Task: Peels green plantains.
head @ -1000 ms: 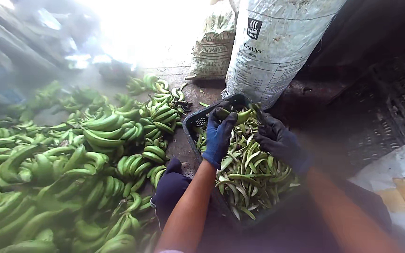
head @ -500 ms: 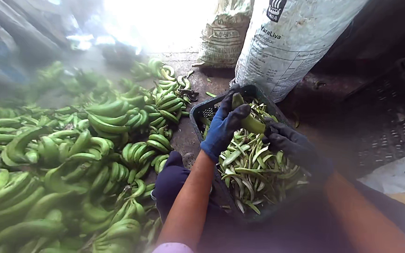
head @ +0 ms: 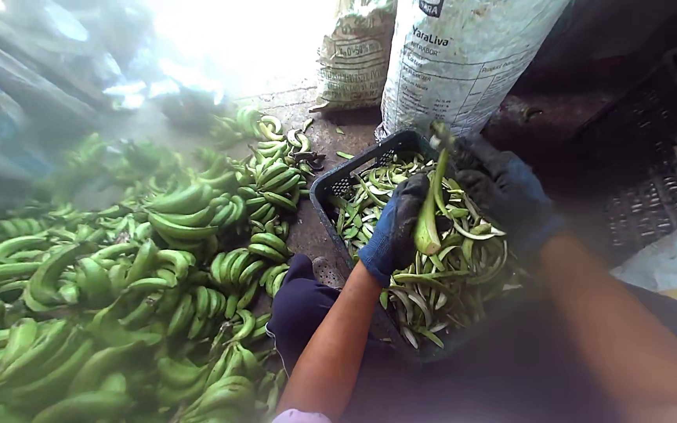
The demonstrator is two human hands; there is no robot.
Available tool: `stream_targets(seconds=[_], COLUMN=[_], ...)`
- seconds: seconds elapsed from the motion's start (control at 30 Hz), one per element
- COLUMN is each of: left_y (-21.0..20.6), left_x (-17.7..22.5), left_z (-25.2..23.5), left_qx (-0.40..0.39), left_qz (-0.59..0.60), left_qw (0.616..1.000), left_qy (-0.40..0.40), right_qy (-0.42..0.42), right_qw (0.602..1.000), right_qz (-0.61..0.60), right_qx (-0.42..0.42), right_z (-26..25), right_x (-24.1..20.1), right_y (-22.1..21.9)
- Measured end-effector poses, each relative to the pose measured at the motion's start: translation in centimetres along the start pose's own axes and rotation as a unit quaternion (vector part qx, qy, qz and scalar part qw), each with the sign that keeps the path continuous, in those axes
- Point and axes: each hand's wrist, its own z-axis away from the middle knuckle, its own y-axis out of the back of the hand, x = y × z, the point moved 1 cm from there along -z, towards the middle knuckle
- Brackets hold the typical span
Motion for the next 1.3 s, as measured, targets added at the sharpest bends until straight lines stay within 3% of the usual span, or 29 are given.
stream_targets(seconds=[0.03, 0.1, 0.23, 0.3, 0.37, 0.43, 0.5, 0.53, 0.63, 0.73, 0.8, 0.9, 0.97, 1.07, 1.2, 1.27, 1.3], left_y=[0.1, 0.6, 2.3, 2.2, 1.5, 1.2, 0.9, 0.8, 1.0, 0.7, 0.4, 0.1, 0.2, 0.7, 1.3, 1.1, 1.1], left_x=[0.2, 0.2, -0.7, -0.6, -0.4, -0.5, -0.2, -0.2, -0.8, 0.0, 0.0, 0.0, -0.2, 0.0, -0.1, -0.3, -0.6], left_z=[-0.3, -0.8, -3.3, -3.7, -2.5, -0.6, -0.3, -0.5, -2.2, -3.4, -2.7, -0.4, -0.5, -1.6, -3.3, -3.3, -2.8], left_qx=[-0.029, 0.002, 0.217, 0.267, 0.207, 0.063, -0.019, -0.018, 0.129, 0.262, 0.206, 0.016, -0.024, 0.098, 0.273, 0.28, 0.263], left_qz=[0.033, 0.029, -0.077, -0.095, -0.085, -0.086, -0.054, -0.045, -0.037, 0.066, 0.083, -0.041, -0.024, 0.027, 0.125, 0.19, 0.153], left_qw=[0.999, 0.999, 0.973, 0.958, 0.973, 0.993, 0.998, 0.997, 0.991, 0.961, 0.973, 0.999, 0.999, 0.995, 0.953, 0.939, 0.949], left_qy=[0.017, 0.03, -0.026, -0.04, -0.062, -0.058, 0.019, 0.052, 0.012, -0.06, -0.069, 0.011, 0.042, -0.003, -0.027, -0.059, -0.085], right_qy=[-0.027, -0.031, 0.085, 0.149, 0.151, 0.098, 0.041, 0.026, 0.088, 0.171, 0.159, 0.073, 0.019, 0.086, 0.17, 0.174, 0.167], right_qw=[1.0, 0.997, 0.987, 0.983, 0.985, 0.993, 0.997, 0.998, 0.995, 0.982, 0.984, 0.994, 0.996, 0.995, 0.984, 0.983, 0.984], right_qz=[-0.009, -0.075, -0.111, -0.065, -0.03, 0.004, 0.037, 0.036, -0.037, -0.031, -0.024, -0.056, -0.062, -0.036, 0.025, 0.043, 0.052], right_qx=[-0.001, -0.008, -0.073, -0.084, -0.081, -0.064, -0.046, -0.04, -0.034, -0.071, -0.082, -0.06, -0.055, -0.036, -0.044, -0.031, -0.025], right_z=[0.1, 1.1, 3.5, 3.8, 3.0, 1.5, 0.5, 0.5, 1.9, 3.0, 2.3, 0.3, 0.3, 1.5, 3.5, 3.5, 3.4], right_x=[0.2, -0.2, -2.3, -2.3, -1.8, -1.2, -0.5, -0.4, -1.1, -1.2, -0.8, 0.6, 0.6, -1.0, -2.2, -2.2, -2.2], right_y=[0.7, 1.0, -0.8, -1.6, -1.3, -0.1, 0.9, 1.1, 0.1, -1.9, -1.7, -0.4, 0.1, -0.8, -2.4, -2.5, -2.3])
